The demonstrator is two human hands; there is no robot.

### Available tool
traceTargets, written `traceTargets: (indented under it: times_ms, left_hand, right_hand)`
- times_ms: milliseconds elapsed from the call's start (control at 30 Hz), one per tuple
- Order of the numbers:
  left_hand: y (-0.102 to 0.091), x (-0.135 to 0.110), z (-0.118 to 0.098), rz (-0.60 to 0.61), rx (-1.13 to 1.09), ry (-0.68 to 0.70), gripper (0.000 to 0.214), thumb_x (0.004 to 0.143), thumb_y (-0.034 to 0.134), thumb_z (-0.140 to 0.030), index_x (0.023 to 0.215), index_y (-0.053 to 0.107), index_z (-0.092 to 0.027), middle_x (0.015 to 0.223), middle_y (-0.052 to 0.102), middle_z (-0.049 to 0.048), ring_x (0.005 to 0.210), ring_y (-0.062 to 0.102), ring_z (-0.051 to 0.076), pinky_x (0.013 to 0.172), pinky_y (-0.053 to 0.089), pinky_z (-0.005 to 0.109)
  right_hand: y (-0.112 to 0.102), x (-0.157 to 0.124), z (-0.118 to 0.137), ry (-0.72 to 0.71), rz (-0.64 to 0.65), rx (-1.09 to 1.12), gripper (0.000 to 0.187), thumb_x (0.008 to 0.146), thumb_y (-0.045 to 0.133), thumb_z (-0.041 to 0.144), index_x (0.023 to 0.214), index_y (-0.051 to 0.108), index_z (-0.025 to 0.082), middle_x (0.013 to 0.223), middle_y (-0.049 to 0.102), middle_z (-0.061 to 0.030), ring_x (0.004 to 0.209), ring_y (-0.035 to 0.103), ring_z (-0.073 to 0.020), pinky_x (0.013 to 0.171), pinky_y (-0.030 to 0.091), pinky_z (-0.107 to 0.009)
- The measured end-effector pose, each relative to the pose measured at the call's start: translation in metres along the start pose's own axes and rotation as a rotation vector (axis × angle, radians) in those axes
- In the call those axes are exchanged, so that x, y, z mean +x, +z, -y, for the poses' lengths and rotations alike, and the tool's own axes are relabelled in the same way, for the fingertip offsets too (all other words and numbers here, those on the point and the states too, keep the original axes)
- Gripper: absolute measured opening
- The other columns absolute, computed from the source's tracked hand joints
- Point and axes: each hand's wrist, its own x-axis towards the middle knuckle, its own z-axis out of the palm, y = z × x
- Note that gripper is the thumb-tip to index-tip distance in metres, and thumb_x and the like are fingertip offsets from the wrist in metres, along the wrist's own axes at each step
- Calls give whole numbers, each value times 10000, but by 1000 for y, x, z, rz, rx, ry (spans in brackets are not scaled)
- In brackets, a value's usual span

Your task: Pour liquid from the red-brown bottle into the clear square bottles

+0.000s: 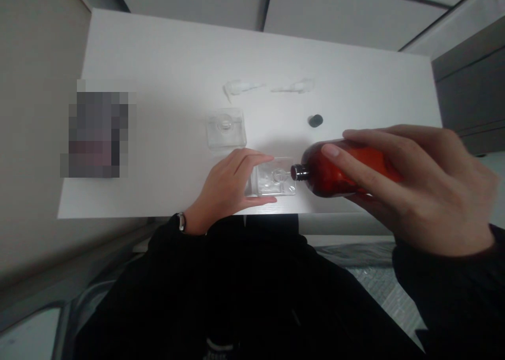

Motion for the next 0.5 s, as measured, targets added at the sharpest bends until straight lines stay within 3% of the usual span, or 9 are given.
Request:
traceTargets:
  times_ms: [233, 500]
  left_hand:
    - [-1, 0, -1, -1, 5, 1, 672, 895, 832, -536, 1388, 545, -181, 1294, 709, 127, 1182, 699, 277, 999, 600, 424]
    - [-1, 0, -1, 7, -7, -3, 676, 896, 830, -539, 1396, 542, -186, 1304, 708, 131, 1189, 696, 279, 1008, 595, 438]
  right_hand:
    - [-2, 0, -2, -9, 14, 7, 936, 936, 747, 125, 1717, 271, 324, 1389, 731, -131, 1102, 699, -334, 738, 583, -434]
    - [0, 0, -1, -9, 5, 18, 957, 913, 767, 106, 1715, 289, 318, 1393, 727, -131, 1123, 683, -323, 775, 559, -427]
